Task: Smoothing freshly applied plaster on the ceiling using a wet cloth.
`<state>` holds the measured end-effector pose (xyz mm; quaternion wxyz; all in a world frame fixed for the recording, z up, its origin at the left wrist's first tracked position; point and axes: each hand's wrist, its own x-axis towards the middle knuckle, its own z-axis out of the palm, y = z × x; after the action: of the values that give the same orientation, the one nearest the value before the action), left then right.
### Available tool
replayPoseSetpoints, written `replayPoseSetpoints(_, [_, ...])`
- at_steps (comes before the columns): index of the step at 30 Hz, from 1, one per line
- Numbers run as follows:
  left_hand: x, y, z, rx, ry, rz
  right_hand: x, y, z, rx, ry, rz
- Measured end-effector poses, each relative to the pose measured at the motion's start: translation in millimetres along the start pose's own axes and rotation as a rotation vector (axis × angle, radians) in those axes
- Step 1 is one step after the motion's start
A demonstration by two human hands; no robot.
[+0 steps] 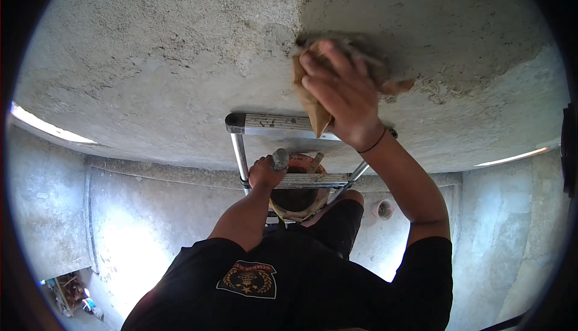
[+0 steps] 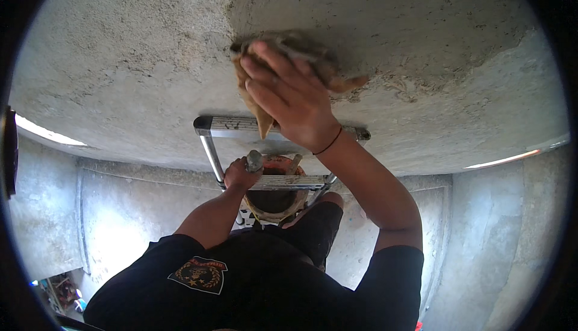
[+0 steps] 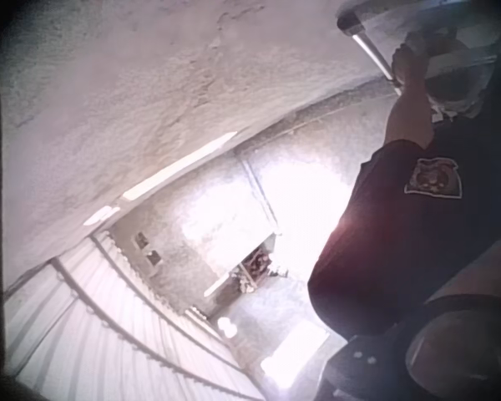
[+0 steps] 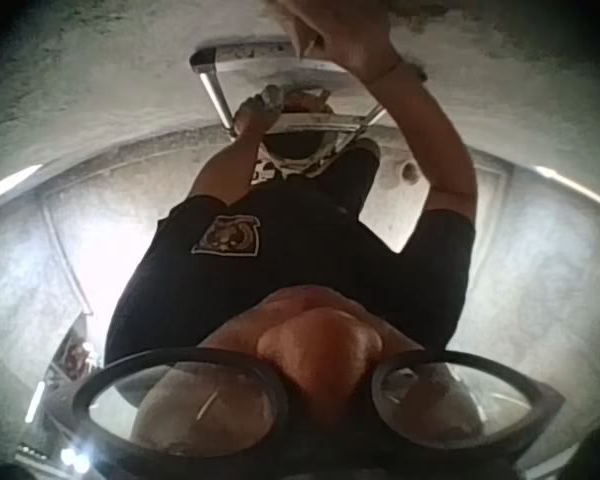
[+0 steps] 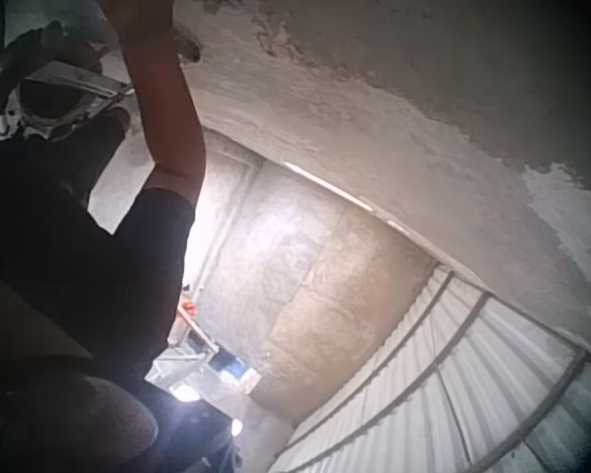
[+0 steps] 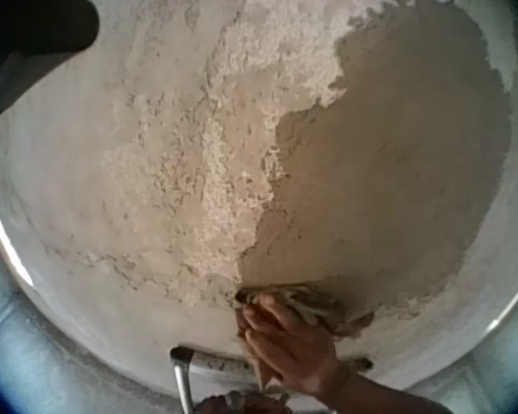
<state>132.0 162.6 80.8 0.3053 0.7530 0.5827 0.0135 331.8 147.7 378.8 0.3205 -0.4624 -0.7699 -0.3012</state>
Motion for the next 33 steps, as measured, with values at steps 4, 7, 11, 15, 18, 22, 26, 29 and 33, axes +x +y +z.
replayPoseSetpoints(4, [4.3, -3.4, -0.3, -0.006, 0.03, 0.007, -7.4, -2.3, -8.6, 0.087, 0.118, 0.052])
replayPoseSetpoints(7, [0.4, -3.9, 2.1, -0.006, 0.052, 0.027, 29.4, 12.4, -37.8, -0.02, 0.529, 0.091])
replayPoseSetpoints(11, [2.5, 0.1, 3.4, 0.002, 0.02, 0.038, 22.1, 9.9, -24.8, 0.001, 0.243, 0.089])
replayPoseSetpoints(15, [-0.9, -1.0, -1.2, 0.013, -0.019, -0.007, -22.1, -15.3, -5.2, 0.197, -0.056, 0.093])
replayPoseSetpoints(18, [2.6, 1.8, -2.3, 0.027, -0.02, 0.009, -63.6, -0.8, -17.8, 0.669, 0.363, 0.355])
replayPoseSetpoints(22, [-1.3, 3.9, -5.6, 0.015, -0.011, 0.021, -62.0, 45.2, -57.1, 0.574, 0.697, 0.365])
replayPoseSetpoints(26, [0.5, 5.1, -1.7, -0.007, 0.0, 0.041, -54.5, 49.6, -33.4, 0.182, 0.736, 0.241])
replayPoseSetpoints(29, [-1.2, 1.3, -0.4, 0.025, 0.031, 0.048, -84.3, 16.9, -17.4, 0.042, 0.442, 0.216])
replayPoseSetpoints(33, [4.6, -1.8, 5.5, 0.039, 0.059, 0.065, -84.3, 4.8, -29.9, 0.528, 0.5, 0.286])
